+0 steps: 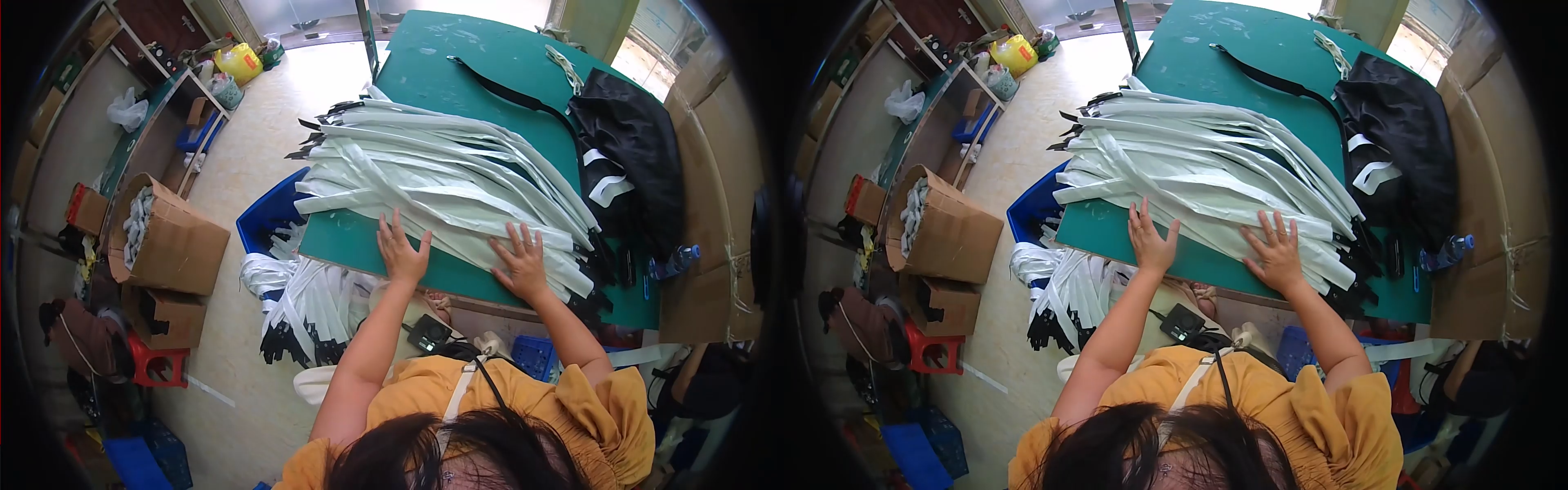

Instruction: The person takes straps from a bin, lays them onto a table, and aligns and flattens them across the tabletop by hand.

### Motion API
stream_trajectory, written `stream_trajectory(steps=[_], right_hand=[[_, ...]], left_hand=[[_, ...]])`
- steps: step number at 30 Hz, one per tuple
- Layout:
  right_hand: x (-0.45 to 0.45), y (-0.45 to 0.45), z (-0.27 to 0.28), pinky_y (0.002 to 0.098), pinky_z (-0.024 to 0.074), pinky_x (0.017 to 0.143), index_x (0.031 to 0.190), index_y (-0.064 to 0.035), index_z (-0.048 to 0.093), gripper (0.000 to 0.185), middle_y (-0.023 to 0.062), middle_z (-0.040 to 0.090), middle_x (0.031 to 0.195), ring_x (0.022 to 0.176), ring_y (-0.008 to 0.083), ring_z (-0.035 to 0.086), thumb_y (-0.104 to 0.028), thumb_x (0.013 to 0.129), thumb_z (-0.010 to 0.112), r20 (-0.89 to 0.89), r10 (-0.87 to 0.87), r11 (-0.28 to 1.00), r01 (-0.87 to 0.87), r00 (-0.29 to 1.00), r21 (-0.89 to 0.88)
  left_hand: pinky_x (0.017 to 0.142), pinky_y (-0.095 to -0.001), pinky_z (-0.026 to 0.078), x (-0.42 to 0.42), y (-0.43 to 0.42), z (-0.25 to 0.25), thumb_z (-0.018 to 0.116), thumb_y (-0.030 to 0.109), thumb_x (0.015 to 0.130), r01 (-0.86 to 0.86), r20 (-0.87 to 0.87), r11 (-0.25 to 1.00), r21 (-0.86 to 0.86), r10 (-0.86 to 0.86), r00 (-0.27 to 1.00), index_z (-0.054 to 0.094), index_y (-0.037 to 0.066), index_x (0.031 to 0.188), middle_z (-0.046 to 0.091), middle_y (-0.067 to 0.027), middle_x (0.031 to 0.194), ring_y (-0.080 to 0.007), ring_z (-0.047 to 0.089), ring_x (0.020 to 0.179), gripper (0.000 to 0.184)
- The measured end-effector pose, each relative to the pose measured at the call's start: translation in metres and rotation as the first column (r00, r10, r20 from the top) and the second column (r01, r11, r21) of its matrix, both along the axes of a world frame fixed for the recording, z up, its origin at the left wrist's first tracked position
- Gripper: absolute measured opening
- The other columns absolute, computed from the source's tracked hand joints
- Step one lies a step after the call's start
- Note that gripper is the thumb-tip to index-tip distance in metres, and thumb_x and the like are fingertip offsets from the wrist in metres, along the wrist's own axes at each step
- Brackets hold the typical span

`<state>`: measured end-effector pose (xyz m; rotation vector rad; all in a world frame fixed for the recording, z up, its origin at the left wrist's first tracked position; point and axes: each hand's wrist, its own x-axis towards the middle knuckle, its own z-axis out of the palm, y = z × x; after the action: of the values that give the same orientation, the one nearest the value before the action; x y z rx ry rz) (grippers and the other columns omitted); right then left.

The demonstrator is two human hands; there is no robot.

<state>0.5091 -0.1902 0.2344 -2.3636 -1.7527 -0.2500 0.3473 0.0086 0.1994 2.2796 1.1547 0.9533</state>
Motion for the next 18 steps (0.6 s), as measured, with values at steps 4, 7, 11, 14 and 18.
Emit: stream_trajectory(steps=[4,7,11,14,18], right_hand=[[0.002,0.003,0.021,0.0524,0.0175,0.099,0.125,-0.0240,0.045,0.057,0.0168,0.022,0.140,0.127,0.0346,0.023,-0.040,0.073,0.061,-0.121,0.039,0.998,-0.033,0.992,0.051],[0.043,0.024,0.043,0.0432,0.0349,0.087,0.115,-0.0125,0.051,0.050,0.0162,0.048,0.115,0.103,0.0330,0.047,-0.030,0.071,0.066,-0.045,0.009,0.899,0.012,0.999,0.437],[0.168,0.078,0.035,0.0361,0.0441,0.074,0.097,-0.0051,0.055,0.035,0.0154,0.058,0.089,0.084,0.0309,0.056,-0.024,0.070,0.066,-0.451,-0.263,0.802,0.453,0.853,0.389],[0.224,0.096,0.008,0.0390,0.0453,0.073,0.094,-0.0064,0.058,0.024,0.0170,0.059,0.089,0.088,0.0319,0.056,-0.015,0.072,0.060,-0.218,-0.385,0.859,0.435,0.897,0.271],[0.248,0.102,0.008,0.0422,0.0452,0.074,0.091,-0.0068,0.059,0.020,0.0178,0.059,0.088,0.091,0.0321,0.056,-0.008,0.072,0.055,-0.103,-0.488,0.868,0.470,0.867,-0.159]], left_hand=[[0.102,-0.0449,0.019,0.000,0.001,0.000,0.062,0.037,0.074,0.005,0.008,1.000,0.008,-0.005,1.000,0.023,0.009,0.133,0.024,-0.0260,0.133,-0.0379,0.026,0.123,0.076],[0.102,-0.0448,0.020,0.000,-0.001,-0.003,0.062,0.037,0.074,-0.004,0.000,1.000,0.019,0.005,1.000,0.024,0.009,0.132,0.025,-0.0254,0.132,-0.0381,0.027,0.122,0.075],[0.101,-0.0449,0.021,0.001,0.000,-0.003,0.063,0.037,0.073,-0.008,-0.006,1.000,0.022,0.008,1.000,0.025,0.009,0.132,0.026,-0.0245,0.132,-0.0388,0.029,0.120,0.075],[0.100,-0.0462,0.021,0.001,-0.001,-0.001,0.062,0.037,0.074,-0.011,-0.018,0.999,0.037,0.011,1.000,0.027,0.008,0.131,0.027,-0.0240,0.131,-0.0393,0.030,0.119,0.073],[0.101,-0.0470,0.021,0.004,0.000,-0.004,0.062,0.038,0.073,-0.009,-0.059,0.998,0.068,0.013,0.998,0.028,0.006,0.129,0.028,-0.0231,0.130,-0.0383,0.030,0.119,0.073]])
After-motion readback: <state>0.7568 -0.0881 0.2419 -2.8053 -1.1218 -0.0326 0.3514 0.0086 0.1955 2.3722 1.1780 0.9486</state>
